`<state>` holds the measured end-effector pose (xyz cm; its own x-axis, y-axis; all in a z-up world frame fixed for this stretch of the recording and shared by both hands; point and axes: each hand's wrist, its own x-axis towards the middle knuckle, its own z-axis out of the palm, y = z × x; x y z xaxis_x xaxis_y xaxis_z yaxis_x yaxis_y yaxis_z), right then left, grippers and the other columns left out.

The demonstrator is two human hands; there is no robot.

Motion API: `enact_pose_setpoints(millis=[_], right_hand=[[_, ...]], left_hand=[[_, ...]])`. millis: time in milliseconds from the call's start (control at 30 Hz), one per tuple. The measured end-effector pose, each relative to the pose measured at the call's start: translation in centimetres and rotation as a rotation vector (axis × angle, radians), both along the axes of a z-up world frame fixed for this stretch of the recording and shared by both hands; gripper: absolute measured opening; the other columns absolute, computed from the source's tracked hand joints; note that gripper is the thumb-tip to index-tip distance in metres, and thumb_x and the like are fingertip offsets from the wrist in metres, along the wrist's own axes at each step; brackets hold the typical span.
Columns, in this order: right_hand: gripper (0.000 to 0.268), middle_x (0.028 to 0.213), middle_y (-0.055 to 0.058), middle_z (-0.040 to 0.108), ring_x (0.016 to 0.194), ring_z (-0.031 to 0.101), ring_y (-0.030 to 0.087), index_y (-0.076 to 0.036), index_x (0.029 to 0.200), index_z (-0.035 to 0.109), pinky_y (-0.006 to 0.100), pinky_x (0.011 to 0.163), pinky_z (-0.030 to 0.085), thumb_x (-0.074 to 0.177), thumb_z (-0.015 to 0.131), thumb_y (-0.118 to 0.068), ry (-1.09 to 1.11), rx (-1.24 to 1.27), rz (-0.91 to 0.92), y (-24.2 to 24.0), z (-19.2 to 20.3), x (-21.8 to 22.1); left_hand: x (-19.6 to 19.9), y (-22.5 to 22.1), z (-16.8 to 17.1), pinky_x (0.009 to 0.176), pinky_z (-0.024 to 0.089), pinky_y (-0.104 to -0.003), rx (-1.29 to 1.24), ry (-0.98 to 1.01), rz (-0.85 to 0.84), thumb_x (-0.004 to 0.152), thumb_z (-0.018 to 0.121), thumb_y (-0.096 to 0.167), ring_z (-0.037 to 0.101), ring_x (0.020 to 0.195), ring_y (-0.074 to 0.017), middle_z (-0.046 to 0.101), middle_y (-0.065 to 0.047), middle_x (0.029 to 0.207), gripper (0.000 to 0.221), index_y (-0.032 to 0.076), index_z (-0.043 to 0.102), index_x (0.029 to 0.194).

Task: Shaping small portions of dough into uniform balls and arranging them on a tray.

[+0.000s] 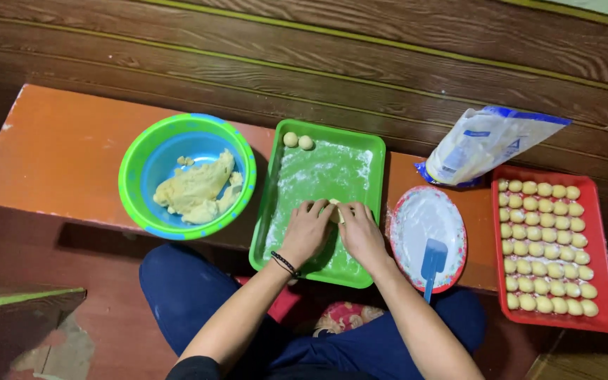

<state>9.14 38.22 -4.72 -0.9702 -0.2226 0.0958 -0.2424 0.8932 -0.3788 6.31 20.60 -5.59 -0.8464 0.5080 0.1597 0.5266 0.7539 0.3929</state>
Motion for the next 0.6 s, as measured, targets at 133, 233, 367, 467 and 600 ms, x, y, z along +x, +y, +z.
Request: enact_pose_setpoints(millis=[133, 233, 367, 467, 600], right_hand=[[0.038, 0.105, 0.016, 0.057, 0.099, 0.063, 0.035, 0.001, 0.131, 0.058, 0.041, 0.086, 0.054, 0.095, 0.064, -0.009, 0.011, 0.033, 0.056, -1.0, -1.5, 0.2], [0.030, 0.095, 0.011, 0.055, 0.094, 0.063, 0.031, 0.000, 0.123, 0.061, 0.038, 0.079, 0.054, 0.096, 0.065, -0.013, 0.157, 0.097, 0.125, -1.0, -2.9, 0.4], [0.025, 0.097, 0.007, 0.055, 0.098, 0.063, 0.029, -0.006, 0.114, 0.066, 0.036, 0.077, 0.057, 0.098, 0.067, -0.025, 0.233, 0.098, 0.114, 0.0, -4.4, -0.9], [0.022, 0.101, 0.011, 0.063, 0.096, 0.069, 0.036, -0.009, 0.115, 0.070, 0.043, 0.081, 0.059, 0.104, 0.062, -0.027, -0.025, -0.139, -0.001, -0.2, -1.5, -0.7], [0.026, 0.110, 0.016, 0.066, 0.099, 0.072, 0.036, -0.007, 0.123, 0.068, 0.046, 0.085, 0.059, 0.102, 0.063, -0.023, -0.061, -0.241, -0.142, -1.3, -0.2, -0.5]], left_hand=[[-0.7, -1.3, -1.0, 0.091, 0.052, -0.046, -0.127, 0.050, 0.020, 0.092, 0.068, 0.026, 0.054, 0.126, -0.0352, 0.054, -0.005, 0.136, 0.047, 0.025, 0.060, 0.138], [0.0, -1.6, -1.8, 0.090, 0.055, -0.045, -0.094, 0.013, 0.017, 0.085, 0.075, 0.026, 0.055, 0.123, -0.0363, 0.055, -0.007, 0.135, 0.050, 0.023, 0.065, 0.133], [-1.0, -1.7, -3.0, 0.082, 0.060, -0.045, -0.015, 0.014, -0.029, 0.079, 0.081, 0.025, 0.061, 0.111, -0.0339, 0.058, -0.003, 0.123, 0.044, 0.018, 0.067, 0.120], [-2.7, -2.0, -2.8, 0.079, 0.059, -0.042, -0.023, -0.012, -0.057, 0.089, 0.074, 0.031, 0.063, 0.102, -0.0291, 0.060, 0.000, 0.109, 0.016, 0.019, 0.068, 0.099], [-5.5, -1.3, -3.5, 0.079, 0.061, -0.048, 0.097, -0.175, -0.052, 0.091, 0.072, 0.033, 0.070, 0.095, -0.0376, 0.067, -0.005, 0.100, 0.016, 0.017, 0.072, 0.091]])
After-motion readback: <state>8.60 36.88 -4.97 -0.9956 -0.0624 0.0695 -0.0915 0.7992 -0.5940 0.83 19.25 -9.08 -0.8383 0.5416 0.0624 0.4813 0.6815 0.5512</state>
